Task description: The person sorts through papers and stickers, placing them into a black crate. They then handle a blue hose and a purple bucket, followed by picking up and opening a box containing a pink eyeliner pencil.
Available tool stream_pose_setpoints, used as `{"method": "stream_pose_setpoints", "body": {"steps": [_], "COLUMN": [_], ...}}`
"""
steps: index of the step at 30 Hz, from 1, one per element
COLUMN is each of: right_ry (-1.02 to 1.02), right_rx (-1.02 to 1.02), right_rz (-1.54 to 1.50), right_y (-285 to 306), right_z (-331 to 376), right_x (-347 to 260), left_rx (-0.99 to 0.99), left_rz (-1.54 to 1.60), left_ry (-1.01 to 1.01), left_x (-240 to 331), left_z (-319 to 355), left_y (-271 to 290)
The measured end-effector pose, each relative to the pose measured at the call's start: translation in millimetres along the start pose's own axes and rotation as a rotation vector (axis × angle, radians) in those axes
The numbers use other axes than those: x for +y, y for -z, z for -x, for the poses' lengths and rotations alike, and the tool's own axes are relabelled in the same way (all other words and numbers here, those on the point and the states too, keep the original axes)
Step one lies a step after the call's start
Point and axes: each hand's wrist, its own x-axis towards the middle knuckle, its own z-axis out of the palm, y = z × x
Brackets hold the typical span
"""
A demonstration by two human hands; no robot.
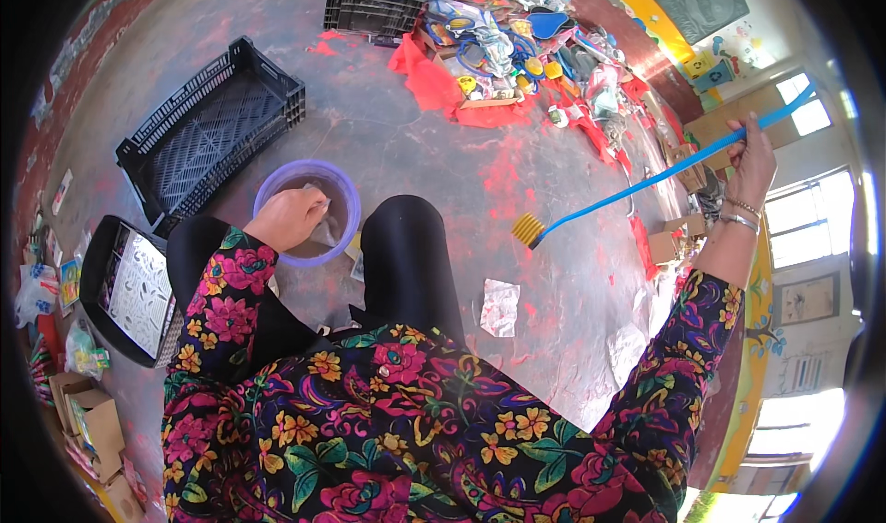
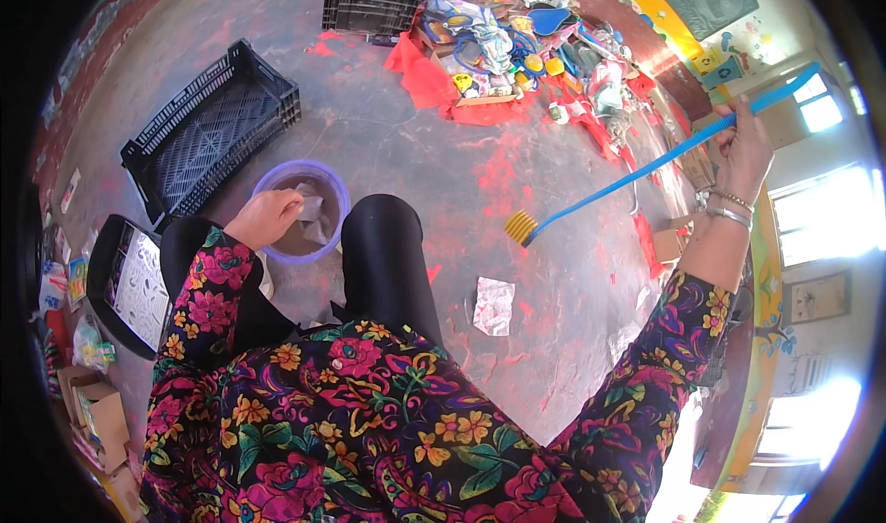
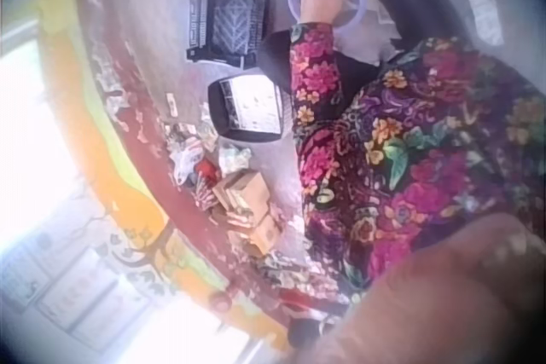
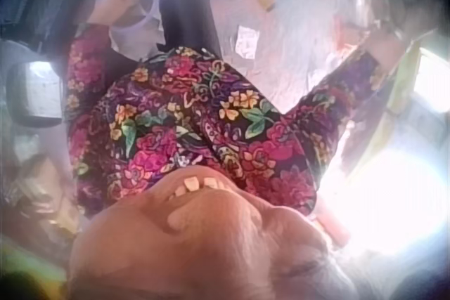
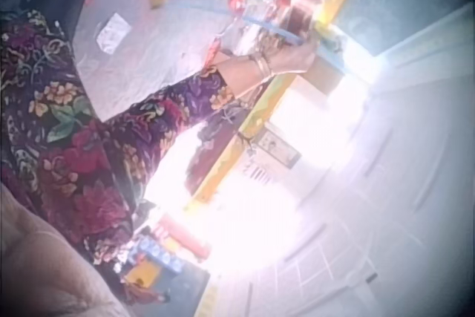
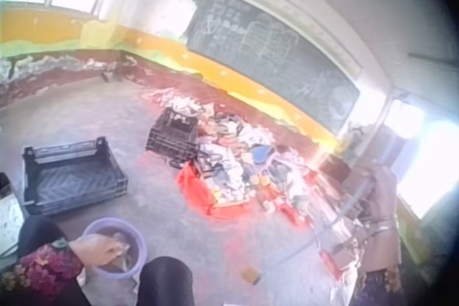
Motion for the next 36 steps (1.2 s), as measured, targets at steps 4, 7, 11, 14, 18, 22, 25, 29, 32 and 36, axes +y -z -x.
{"method": "stream_pose_setpoints", "body": {"steps": [4,7,11,14,18,22,25,29,32,36], "right_ry": [0.000,-0.024,-0.058,-0.095,-0.110,-0.129,-0.151,-0.183,-0.217,-0.177], "right_rx": [0.042,0.037,0.023,-0.010,-0.070,-0.156,-0.210,-0.252,-0.289,-0.368], "right_rz": [0.087,0.055,0.036,0.038,-0.025,-0.085,-0.156,-0.240,-0.288,-0.424], "right_y": [36.3,43.0,62.8,68.7,61.8,32.4,12.8,-23.9,-49.2,-75.7], "right_z": [7.5,7.8,12.1,10.1,17.1,20.0,16.8,22.9,18.3,-9.8], "right_x": [-16.7,-16.3,-8.7,1.4,1.7,7.7,12.6,7.6,11.6,36.8], "left_rx": [-0.017,0.000,-0.008,-0.048,-0.068,-0.048,-0.045,-0.054,-0.051,-0.034], "left_rz": [0.027,-0.023,-0.040,-0.026,-0.018,-0.028,-0.028,-0.012,-0.041,-0.120], "left_ry": [0.005,-0.020,-0.030,-0.008,-0.012,-0.020,-0.038,-0.038,-0.074,-0.122], "left_x": [-0.7,-14.1,-17.2,-11.5,-9.3,-9.0,-7.6,0.8,4.2,-7.5], "left_z": [-5.9,-1.7,-5.3,-3.8,-6.4,-2.7,-3.3,-6.5,-7.6,-7.3], "left_y": [-6.1,-10.1,-14.5,-11.6,-12.7,-10.2,-10.3,-8.5,-8.5,-6.8]}}
